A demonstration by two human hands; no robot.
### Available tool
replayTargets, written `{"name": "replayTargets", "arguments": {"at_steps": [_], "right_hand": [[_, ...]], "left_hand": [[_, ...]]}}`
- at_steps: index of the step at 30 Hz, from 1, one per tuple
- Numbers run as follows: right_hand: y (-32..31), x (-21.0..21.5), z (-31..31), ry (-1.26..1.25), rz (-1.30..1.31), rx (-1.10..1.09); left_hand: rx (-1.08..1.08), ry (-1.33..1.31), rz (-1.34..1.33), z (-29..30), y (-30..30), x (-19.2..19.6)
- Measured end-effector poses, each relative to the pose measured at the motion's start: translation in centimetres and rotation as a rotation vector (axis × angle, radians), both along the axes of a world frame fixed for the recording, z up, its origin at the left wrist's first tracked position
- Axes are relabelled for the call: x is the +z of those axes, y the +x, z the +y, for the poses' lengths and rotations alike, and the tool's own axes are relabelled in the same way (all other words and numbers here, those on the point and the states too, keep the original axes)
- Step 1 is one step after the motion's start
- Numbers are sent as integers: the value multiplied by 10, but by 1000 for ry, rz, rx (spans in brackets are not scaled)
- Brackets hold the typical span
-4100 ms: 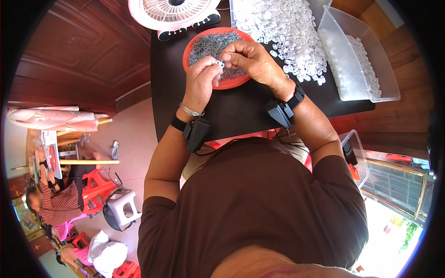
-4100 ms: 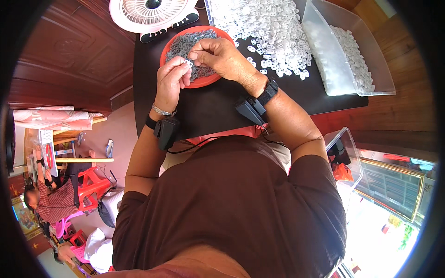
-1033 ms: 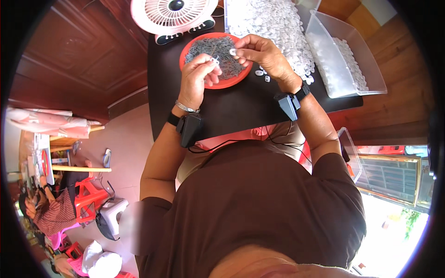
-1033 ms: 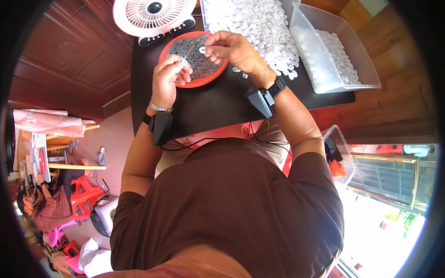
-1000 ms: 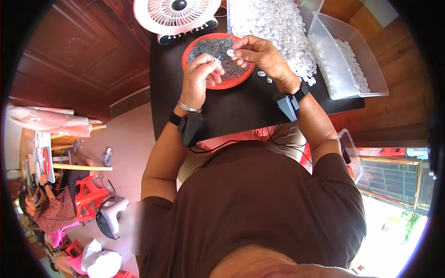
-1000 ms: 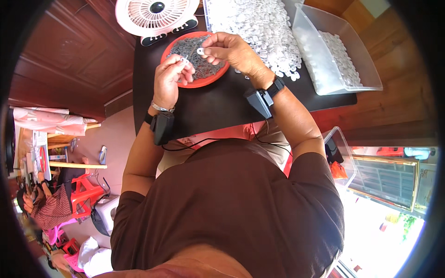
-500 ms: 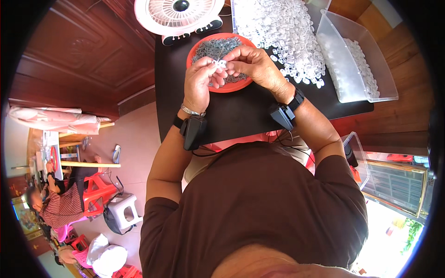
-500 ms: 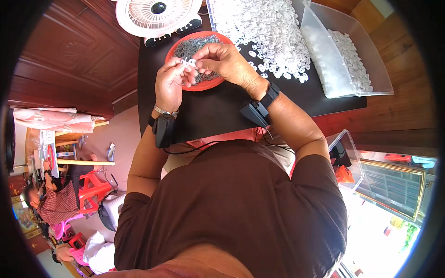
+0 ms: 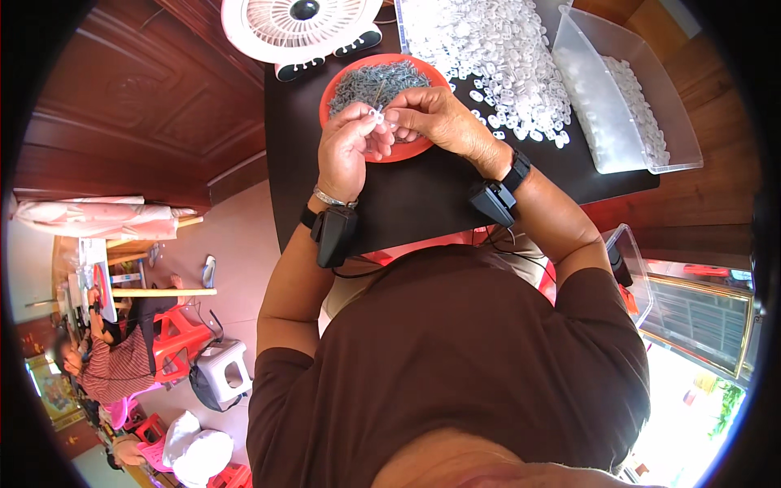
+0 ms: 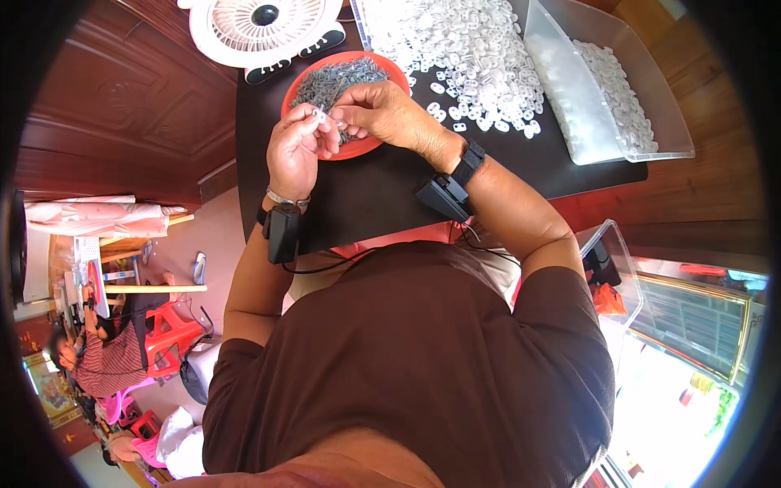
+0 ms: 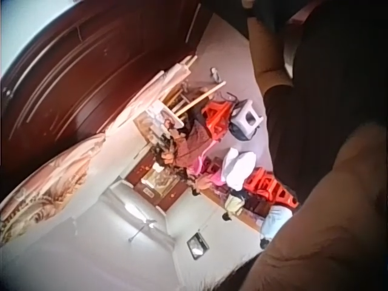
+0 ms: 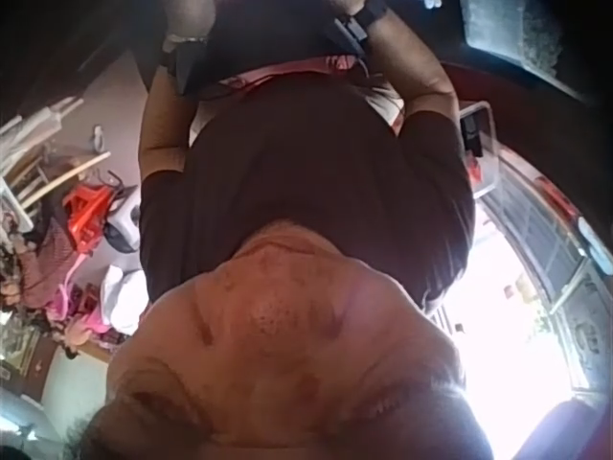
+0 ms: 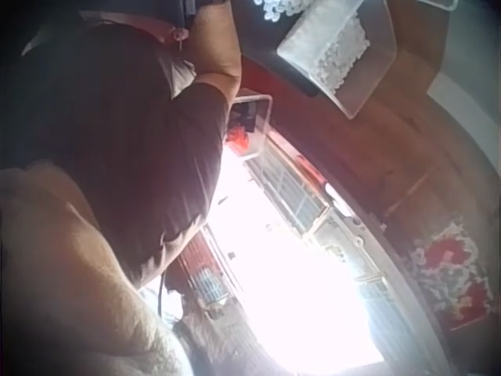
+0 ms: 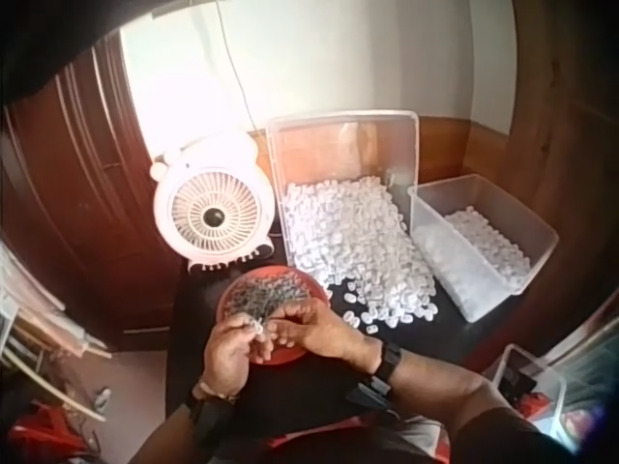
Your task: Assembling small plastic components by hand at a workbench.
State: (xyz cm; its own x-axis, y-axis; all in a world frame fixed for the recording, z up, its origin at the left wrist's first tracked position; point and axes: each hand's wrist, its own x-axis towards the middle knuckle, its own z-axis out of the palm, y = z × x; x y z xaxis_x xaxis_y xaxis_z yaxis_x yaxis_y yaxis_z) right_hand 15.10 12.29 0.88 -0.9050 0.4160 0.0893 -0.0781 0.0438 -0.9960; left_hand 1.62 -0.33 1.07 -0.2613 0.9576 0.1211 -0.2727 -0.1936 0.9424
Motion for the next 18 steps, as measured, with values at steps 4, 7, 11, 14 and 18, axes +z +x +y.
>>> {"name": "replayTargets", "arguments": {"at_steps": [4,7,11,14,18], "right_hand": [[0,2,-1,15,-17,-19],[2,3,1,-38,3,-55],[5,11,0,-86,3,-79],[6,12,0,-116,26,-88],[6,12,0,-131,41,-78]], "left_hand": [[5,-25,-9,-1,3,3],[49,-32,-20,0,4,4],[145,-86,51,0,5,2],[173,-115,114,-1,6,2],[187,-98,216,-2,11,3]]}}
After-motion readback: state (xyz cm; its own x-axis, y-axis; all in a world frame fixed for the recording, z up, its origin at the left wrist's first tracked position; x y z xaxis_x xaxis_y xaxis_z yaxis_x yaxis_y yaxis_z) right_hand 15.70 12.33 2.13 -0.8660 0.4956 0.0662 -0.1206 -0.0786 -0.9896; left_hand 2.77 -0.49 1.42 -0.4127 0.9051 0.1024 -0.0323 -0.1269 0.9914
